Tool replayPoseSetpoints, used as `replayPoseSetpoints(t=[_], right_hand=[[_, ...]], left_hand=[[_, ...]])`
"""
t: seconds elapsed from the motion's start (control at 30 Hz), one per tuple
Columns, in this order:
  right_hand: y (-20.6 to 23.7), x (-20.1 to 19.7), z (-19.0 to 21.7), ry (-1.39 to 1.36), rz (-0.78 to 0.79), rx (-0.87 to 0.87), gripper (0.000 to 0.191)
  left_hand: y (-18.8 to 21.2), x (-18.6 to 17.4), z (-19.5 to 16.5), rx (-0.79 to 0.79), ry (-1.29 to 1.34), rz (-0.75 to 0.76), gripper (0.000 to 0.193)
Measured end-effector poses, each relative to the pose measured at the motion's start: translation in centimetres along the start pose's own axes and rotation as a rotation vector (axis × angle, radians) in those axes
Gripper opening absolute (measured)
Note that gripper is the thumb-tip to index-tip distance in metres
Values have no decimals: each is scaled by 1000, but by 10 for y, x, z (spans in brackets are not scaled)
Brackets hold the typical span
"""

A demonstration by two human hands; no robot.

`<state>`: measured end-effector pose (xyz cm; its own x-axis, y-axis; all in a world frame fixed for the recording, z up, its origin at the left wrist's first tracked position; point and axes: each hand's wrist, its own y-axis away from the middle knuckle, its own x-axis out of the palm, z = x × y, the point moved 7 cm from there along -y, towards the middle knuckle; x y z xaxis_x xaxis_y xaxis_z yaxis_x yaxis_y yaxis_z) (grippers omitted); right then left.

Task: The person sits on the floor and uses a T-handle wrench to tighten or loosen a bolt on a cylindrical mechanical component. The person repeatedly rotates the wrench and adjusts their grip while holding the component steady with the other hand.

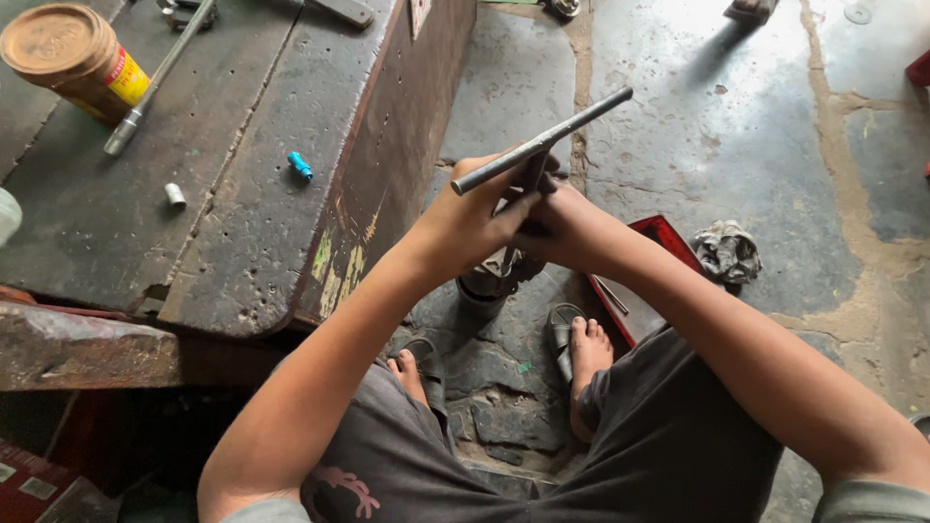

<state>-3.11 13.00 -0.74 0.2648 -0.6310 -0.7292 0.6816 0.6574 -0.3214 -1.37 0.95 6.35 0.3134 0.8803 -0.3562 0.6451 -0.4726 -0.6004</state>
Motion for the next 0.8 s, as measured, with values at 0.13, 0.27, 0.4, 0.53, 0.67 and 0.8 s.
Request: replayPoseSetpoints(t=[0.13, 0.27, 0.4, 0.53, 0.67, 0.8], right_hand=[[-1, -2, 0, -14, 39, 24, 25], [-3, -1, 3, 7, 64, -17, 25], [4, 9, -18, -2, 162, 230, 33], [7, 8, -22, 9, 134, 191, 23], [9, -1, -15, -124, 53, 62, 25], [6, 1, -16, -17, 73, 90, 22]], left_hand=[[1, -4, 15, -150, -223, -1, 27], [-1, -10, 8, -101, -200, -153, 31], [-5, -5, 8, -163, -302, -140, 37], [-7, 4, 5, -100, -170, -47, 37], [-3, 10, 5, -86, -189, 12, 25], [-1, 7, 2, -89, -216, -25, 18]])
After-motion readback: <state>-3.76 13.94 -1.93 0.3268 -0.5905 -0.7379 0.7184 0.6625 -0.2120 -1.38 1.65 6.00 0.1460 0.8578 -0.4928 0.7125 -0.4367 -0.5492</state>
